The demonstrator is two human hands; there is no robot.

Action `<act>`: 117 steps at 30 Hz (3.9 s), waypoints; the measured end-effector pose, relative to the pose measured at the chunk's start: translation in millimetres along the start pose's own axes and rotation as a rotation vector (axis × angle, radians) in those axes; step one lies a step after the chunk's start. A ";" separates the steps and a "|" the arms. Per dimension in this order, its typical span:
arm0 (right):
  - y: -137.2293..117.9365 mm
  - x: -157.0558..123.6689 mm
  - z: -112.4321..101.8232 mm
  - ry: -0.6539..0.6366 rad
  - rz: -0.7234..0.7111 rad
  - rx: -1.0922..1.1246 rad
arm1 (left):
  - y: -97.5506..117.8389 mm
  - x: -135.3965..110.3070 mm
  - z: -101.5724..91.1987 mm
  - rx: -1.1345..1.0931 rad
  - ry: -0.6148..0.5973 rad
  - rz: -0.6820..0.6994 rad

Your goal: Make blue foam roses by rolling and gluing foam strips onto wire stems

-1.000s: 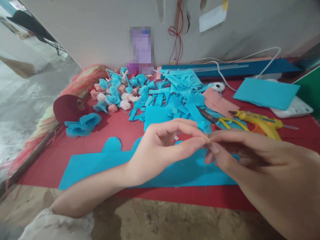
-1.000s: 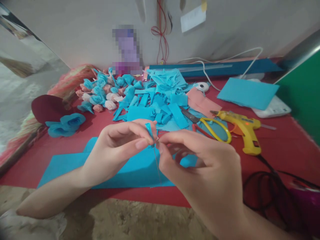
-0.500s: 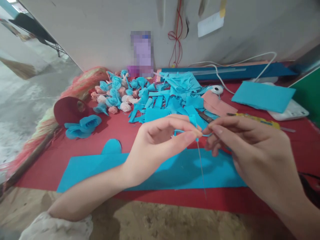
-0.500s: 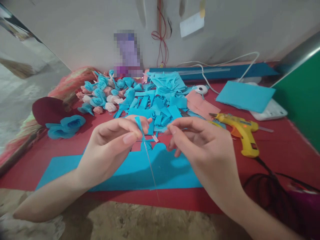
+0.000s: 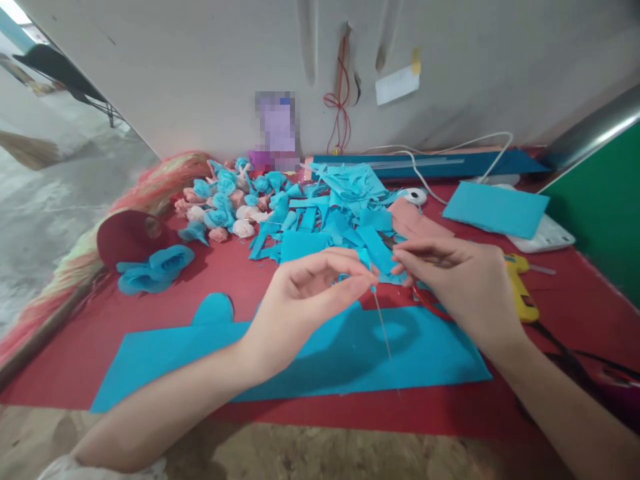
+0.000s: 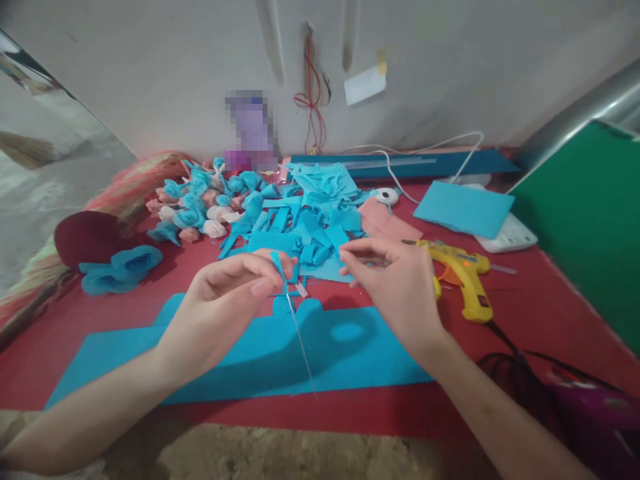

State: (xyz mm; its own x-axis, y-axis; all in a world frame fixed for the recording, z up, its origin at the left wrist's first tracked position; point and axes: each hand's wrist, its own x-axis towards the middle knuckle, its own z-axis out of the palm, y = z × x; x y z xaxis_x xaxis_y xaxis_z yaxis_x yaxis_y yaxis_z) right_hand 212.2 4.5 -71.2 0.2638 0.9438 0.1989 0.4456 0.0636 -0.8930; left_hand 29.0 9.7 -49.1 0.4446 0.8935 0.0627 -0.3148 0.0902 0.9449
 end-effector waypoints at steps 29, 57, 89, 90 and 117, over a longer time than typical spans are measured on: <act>-40.0 -25.4 -3.1 -0.497 0.201 0.487 | -1.6 -0.9 -1.3 0.199 -0.016 0.072; -45.0 -38.0 -8.0 -0.403 0.206 0.407 | 0.0 -3.8 0.7 0.256 0.047 0.141; -49.5 -40.1 5.0 -0.283 0.343 0.435 | -5.6 3.7 -3.0 0.207 0.000 0.063; -48.5 -39.5 5.0 -0.285 0.338 0.428 | -6.3 4.0 -3.4 0.212 0.005 0.060; -35.9 -33.3 1.3 -0.425 0.254 0.417 | -6.6 7.6 -5.4 0.260 0.024 0.076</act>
State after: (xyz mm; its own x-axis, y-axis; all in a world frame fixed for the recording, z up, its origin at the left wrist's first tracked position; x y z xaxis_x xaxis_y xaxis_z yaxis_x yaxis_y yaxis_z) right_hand 186.2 -28.8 -46.3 -0.0826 0.9867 -0.1398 0.0211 -0.1385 -0.9901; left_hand 29.9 18.2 -56.7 0.4069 0.9040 0.1315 -0.1188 -0.0903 0.9888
